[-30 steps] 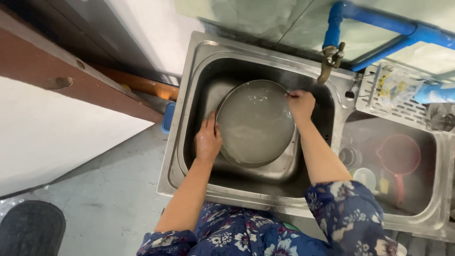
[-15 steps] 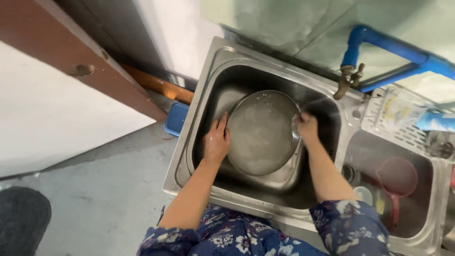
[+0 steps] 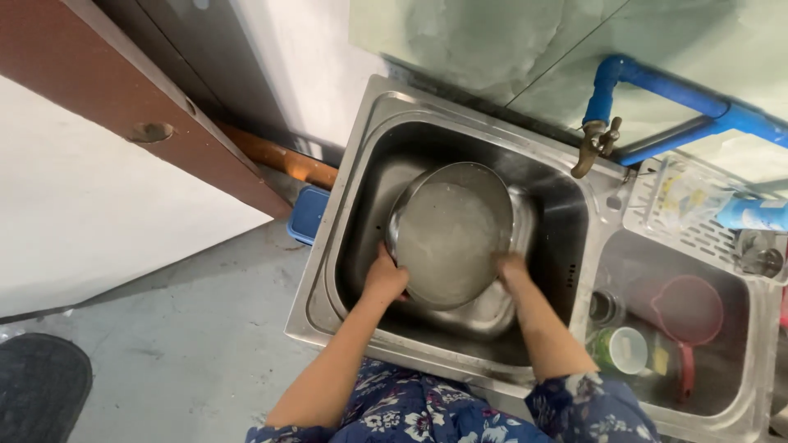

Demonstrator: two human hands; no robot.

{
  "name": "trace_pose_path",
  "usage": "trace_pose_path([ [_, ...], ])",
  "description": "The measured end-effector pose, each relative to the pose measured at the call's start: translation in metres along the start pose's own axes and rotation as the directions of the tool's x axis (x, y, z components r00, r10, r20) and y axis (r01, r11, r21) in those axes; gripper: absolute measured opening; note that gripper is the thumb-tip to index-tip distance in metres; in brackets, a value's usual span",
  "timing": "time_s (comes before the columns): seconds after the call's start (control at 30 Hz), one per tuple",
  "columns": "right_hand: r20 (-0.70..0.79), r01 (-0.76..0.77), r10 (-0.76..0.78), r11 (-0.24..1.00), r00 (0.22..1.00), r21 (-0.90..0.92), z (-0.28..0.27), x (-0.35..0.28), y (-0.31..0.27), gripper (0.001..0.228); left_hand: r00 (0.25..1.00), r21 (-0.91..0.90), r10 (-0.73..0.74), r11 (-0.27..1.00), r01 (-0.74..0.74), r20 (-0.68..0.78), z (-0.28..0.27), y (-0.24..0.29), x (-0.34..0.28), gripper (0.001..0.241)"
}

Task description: Washing a sieve and a metal bowl in a double sink.

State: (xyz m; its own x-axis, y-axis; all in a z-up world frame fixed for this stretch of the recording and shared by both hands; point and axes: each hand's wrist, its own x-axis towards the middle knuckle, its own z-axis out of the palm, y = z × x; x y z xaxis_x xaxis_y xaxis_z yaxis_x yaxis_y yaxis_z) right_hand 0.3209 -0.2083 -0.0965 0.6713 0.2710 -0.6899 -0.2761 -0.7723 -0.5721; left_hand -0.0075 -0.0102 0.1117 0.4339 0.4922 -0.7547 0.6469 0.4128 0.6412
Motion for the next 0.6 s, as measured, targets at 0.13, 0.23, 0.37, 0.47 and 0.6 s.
trace_pose_path([
  [0.13,0.115,-0.224,0.213,0.971,0.970,0.085,0.029,-0.074,0.012,0.046,0.992,-0.039,0.095,0.994,-0.098,-0.081,0.014,-0.017,0.007,0.092],
  [0.23,0.547,-0.359,-0.043,0.710,0.836,0.605,0.039,-0.103,0.016,0.045,0.999,-0.163,-0.013,0.987,0.006,-0.043,0.021,-0.027,0.019,0.089],
  [0.37,0.371,-0.355,0.182,0.804,0.911,0.477,0.056,-0.049,0.036,0.040,0.998,-0.138,0.051,0.989,-0.056,-0.036,0.016,-0.028,0.021,0.083],
  [0.47,0.244,-0.167,0.016,0.772,0.970,0.613,0.052,-0.015,0.060,0.041,0.997,-0.130,0.054,0.990,-0.060,-0.047,0.018,-0.032,0.023,0.083],
  [0.6,0.058,0.056,-0.078,0.946,0.995,0.321,0.054,0.010,0.079,0.024,0.993,-0.113,0.089,0.989,-0.096,-0.073,0.022,-0.038,0.030,0.082],
])
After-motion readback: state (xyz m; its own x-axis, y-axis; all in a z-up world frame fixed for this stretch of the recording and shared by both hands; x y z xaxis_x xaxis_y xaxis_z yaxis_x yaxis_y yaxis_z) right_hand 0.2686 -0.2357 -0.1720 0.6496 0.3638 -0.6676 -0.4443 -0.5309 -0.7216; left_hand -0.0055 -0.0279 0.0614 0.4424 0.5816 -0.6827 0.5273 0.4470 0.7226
